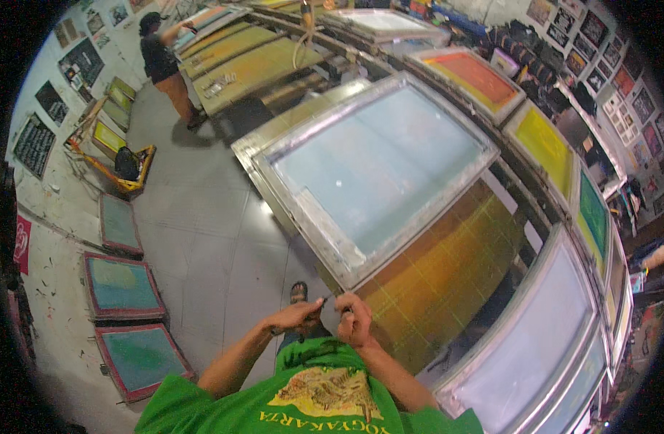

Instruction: The person uses a wrench to tighten bolts on a screen frame, then lifts and places the frame onto a workbench. The person repeats the tightening and placement process on another frame. A woman in the background wipes a nearby frame.

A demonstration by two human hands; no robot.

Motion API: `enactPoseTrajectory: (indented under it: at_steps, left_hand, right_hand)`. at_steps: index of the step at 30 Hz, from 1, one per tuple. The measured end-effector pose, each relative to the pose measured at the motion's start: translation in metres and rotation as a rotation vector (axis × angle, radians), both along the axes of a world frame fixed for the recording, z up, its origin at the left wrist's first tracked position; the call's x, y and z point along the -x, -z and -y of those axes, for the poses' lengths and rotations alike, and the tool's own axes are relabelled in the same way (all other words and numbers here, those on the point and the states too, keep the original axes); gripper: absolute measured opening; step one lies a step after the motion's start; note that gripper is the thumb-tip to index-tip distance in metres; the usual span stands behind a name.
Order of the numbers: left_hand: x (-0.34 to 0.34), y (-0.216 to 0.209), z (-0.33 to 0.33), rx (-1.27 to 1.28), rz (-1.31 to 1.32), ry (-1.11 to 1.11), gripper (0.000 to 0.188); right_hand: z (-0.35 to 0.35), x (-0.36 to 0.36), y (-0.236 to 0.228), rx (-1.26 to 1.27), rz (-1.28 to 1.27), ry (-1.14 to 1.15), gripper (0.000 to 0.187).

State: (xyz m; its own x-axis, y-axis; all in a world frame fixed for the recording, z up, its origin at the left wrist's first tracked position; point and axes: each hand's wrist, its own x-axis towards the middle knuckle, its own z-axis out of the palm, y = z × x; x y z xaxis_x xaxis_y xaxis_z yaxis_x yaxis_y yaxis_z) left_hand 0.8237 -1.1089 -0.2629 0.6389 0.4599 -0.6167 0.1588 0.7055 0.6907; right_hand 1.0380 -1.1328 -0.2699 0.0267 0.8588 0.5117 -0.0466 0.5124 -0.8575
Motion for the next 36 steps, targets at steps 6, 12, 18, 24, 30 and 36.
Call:
enactPoseTrajectory:
  at_steps: [6,12,18,24,30,36]
  left_hand:
    - [0.003,0.024,0.003,-0.101,-0.039,0.052,0.062]
    - [-0.001,0.008,0.000,-0.193,-0.154,0.103,0.064]
    - [0.000,0.045,0.007,-0.602,-0.269,0.219,0.067]
    - [-0.012,0.012,0.018,-0.409,-0.305,0.050,0.064]
    - [-0.004,0.076,0.028,-0.520,-0.174,-0.144,0.031]
    - [-0.011,0.029,0.030,-0.367,-0.207,-0.213,0.025]
  right_hand:
    - [-0.020,0.005,-0.037,-0.102,0.239,-0.061,0.057]
    - [-0.020,0.007,-0.028,-0.046,0.220,-0.019,0.055]
    - [-0.036,0.019,-0.021,0.277,0.449,0.093,0.053]
    - [-0.089,0.066,-0.059,0.498,0.595,0.210,0.042]
    - [-0.082,0.093,-0.017,0.173,1.119,-0.115,0.043]
    - [-0.096,0.073,-0.052,0.296,0.886,-0.399,0.035]
